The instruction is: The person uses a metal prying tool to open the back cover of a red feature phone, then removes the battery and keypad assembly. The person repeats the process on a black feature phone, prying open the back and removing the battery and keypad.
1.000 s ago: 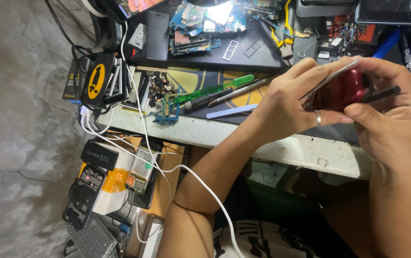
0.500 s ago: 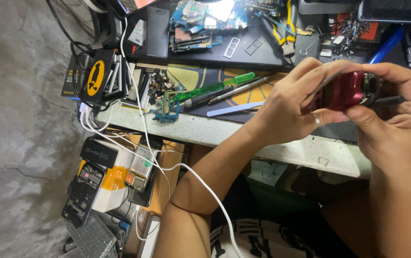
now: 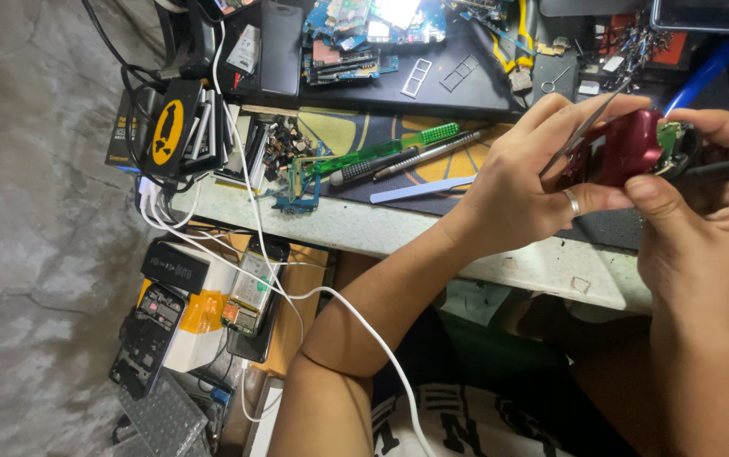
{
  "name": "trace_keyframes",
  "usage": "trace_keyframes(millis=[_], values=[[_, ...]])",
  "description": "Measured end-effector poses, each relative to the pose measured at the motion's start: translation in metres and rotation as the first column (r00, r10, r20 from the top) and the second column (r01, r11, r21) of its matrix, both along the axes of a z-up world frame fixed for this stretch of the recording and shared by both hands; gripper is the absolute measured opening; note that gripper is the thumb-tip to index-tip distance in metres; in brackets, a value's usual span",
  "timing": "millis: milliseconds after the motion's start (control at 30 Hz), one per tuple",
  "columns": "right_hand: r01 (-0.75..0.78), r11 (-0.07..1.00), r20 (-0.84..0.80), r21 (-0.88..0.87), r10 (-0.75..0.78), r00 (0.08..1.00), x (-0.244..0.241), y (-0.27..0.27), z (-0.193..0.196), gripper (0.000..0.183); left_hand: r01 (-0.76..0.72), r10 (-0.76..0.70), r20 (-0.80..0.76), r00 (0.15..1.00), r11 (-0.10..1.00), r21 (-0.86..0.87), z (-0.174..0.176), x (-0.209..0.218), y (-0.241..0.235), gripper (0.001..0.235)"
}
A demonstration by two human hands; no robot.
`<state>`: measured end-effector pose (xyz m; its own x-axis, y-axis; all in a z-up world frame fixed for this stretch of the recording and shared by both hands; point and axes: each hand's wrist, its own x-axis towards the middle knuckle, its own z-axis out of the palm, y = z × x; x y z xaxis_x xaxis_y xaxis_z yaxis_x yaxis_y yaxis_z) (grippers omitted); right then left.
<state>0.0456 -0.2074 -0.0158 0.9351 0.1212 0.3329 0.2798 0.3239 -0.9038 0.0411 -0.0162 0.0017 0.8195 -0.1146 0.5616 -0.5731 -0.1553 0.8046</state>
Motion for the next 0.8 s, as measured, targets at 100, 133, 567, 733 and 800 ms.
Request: trace_keyframes(millis=[100, 133, 567, 733, 800], values=[[-0.046, 0.996, 0.014, -0.075, 0.048, 0.999, 0.008, -0.009, -0.002, 0.049, 0.058, -0.057, 0.04, 0.998, 0.998, -0.026, 0.002, 0.005, 0.003, 0.065], [-0.08, 0.992, 0.018, -0.102, 0.082, 0.996, 0.013, -0.014, -0.002, 0.05, 0.081, -0.079, 0.067, 0.995, 0.996, -0.031, 0.003, 0.009, 0.003, 0.066], [-0.31, 0.946, -0.01, -0.098, 0.31, 0.951, 0.049, -0.052, -0.015, 0.042, 0.058, -0.111, -0.24, 0.964, 0.974, -0.219, -0.022, 0.023, 0.02, 0.017], [-0.289, 0.937, 0.006, -0.193, 0.296, 0.955, 0.048, -0.049, -0.011, 0.047, -0.066, 0.058, -0.174, 0.983, 0.997, -0.04, -0.024, 0.022, 0.019, 0.015], [-0.295, 0.933, 0.013, -0.208, 0.304, 0.953, 0.052, -0.049, -0.014, 0.05, -0.079, 0.078, -0.046, 0.996, 0.997, -0.006, -0.023, 0.024, 0.019, 0.016]])
